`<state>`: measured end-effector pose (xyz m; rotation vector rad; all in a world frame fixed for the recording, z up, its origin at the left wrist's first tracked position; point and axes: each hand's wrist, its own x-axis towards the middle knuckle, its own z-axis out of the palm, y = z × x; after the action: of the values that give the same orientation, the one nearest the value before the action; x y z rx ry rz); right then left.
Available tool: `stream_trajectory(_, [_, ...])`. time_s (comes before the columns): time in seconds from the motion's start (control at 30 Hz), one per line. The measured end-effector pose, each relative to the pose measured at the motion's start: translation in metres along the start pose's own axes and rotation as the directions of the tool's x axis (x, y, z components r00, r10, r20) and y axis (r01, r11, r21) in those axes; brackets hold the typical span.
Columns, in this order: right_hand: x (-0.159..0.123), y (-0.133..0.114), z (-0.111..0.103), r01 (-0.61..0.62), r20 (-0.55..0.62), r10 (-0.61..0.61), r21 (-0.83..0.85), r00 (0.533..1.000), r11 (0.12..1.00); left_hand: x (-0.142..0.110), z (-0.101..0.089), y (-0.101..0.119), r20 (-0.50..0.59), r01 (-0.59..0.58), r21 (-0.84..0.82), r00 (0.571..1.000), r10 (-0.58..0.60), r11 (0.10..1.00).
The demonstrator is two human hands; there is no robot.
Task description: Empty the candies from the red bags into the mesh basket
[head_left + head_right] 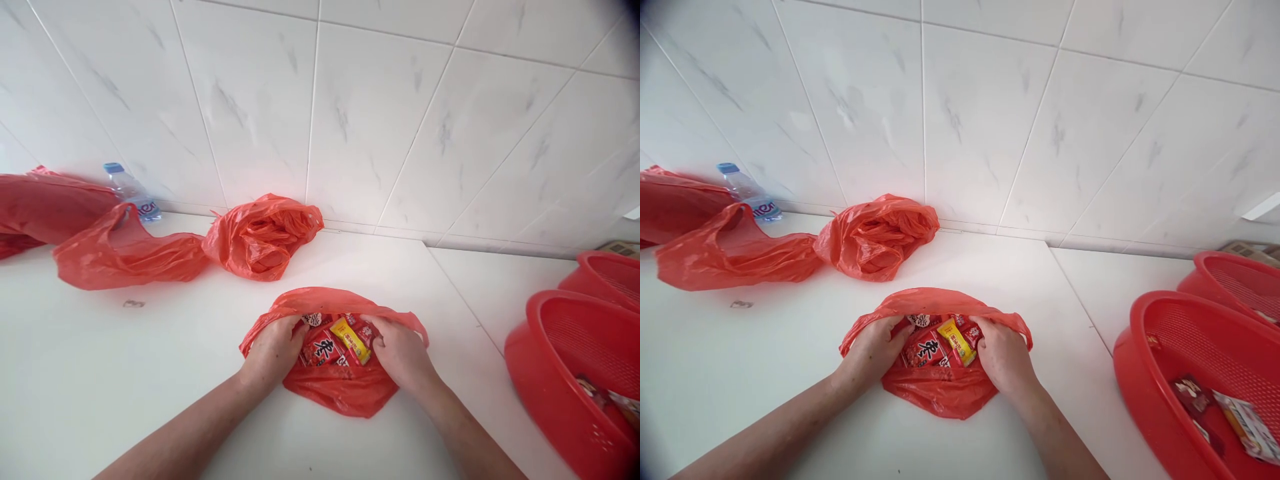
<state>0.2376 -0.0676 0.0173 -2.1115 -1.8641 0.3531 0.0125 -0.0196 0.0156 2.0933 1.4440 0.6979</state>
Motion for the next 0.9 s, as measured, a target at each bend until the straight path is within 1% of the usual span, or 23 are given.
stream_trajectory(0.2, [0.0, 0.001, 0.002, 0.046, 0.068, -0.042, -0.05, 0.997, 0.998, -0.001, 0.001, 0.0, 0.041, -0.01, 0.004, 0.999, 0.009, 1.0])
stream_trajectory(0.3, [-0.001, 0.0, 0.002, 0.053, 0.061, -0.049, -0.063, 0.997, 0.997, -0.003, 0.001, 0.001, 0.064, 0.0, -0.011, 0.998, 0.001, 1.0])
stream_trajectory(0.4, [-0.001, -0.003, 0.0, 0.049, 0.047, -0.046, -0.063, 0.998, 0.997, -0.005, 0.0, 0.003, 0.103, -0.041, -0.058, 0.994, 0.047, 0.997])
stream_trajectory(0.5, [-0.001, -0.004, -0.002, 0.04, 0.044, -0.038, -0.051, 0.998, 0.998, -0.008, 0.0, 0.004, 0.173, -0.098, -0.085, 0.979, 0.111, 0.992])
stream_trajectory(0.6, [-0.001, -0.005, -0.003, 0.028, 0.04, -0.026, -0.054, 0.999, 0.998, -0.011, -0.001, 0.006, 0.232, -0.108, -0.096, 0.964, 0.128, 0.989])
stream_trajectory(0.67, [-0.001, -0.005, -0.003, 0.023, 0.036, -0.021, -0.064, 0.999, 0.998, -0.012, -0.001, 0.006, 0.245, -0.095, -0.095, 0.963, 0.116, 0.991])
stream_trajectory(0.77, [-0.001, -0.005, -0.002, 0.016, 0.029, -0.013, -0.074, 1.0, 0.997, -0.011, -0.001, 0.006, 0.235, -0.083, -0.086, 0.967, 0.101, 0.993])
stream_trajectory(0.9, [-0.001, -0.005, -0.001, 0.001, 0.017, 0.001, -0.068, 1.0, 0.998, -0.01, 0.001, 0.002, 0.234, -0.1, -0.098, 0.965, 0.12, 0.99])
